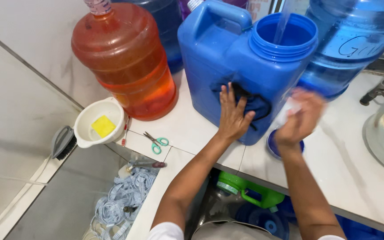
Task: The person cleans a blue plastic container by rinsing it under a tap, scrubbing with a sponge, and wiping with a cloth. They then apply a seal to the container's lid using a heat gun and place the container on a counter among other containers.
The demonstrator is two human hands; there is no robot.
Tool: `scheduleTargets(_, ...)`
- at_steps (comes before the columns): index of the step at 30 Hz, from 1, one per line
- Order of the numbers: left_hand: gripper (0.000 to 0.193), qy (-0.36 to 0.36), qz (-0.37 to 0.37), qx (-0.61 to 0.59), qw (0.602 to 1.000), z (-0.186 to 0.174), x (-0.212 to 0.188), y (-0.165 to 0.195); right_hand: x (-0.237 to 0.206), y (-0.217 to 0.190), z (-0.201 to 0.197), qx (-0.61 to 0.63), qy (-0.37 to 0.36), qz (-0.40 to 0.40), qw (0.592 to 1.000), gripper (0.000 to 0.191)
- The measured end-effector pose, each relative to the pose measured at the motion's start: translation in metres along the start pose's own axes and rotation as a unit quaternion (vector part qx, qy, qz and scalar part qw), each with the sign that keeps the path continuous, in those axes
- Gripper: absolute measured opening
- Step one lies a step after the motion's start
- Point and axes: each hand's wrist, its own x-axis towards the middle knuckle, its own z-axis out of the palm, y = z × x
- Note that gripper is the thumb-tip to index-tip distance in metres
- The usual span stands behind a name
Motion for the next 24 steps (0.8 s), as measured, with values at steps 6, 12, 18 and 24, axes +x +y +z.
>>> scheduleTargets(6, 0.049, 0.084, -0.020, 0.079, 0.993, -0.007, 0.044, -0.051, 0.035, 0.099, 0.016, 0.152, -0.069, 0.175, 0.970, 0.068)
scheduleTargets(12, 0.035, -0.195, 0.014, 0.057, 0.979, -0.054, 0.207, -0.097, 0.019, 0.121, 0.033, 0.131, -0.043, 0.124, 0.983, 0.070)
scheduleTargets(18, 0.030, -0.312, 0.019, 0.195, 0.930, -0.021, 0.247, -0.114, 0.023, 0.109, 0.034, 0.143, -0.051, 0.119, 0.981, 0.069)
scheduleTargets(24, 0.040, 0.018, -0.023, 0.073, 0.997, -0.044, 0.141, -0.092, 0.019, 0.105, 0.032, 0.122, -0.065, 0.123, 0.983, 0.067)
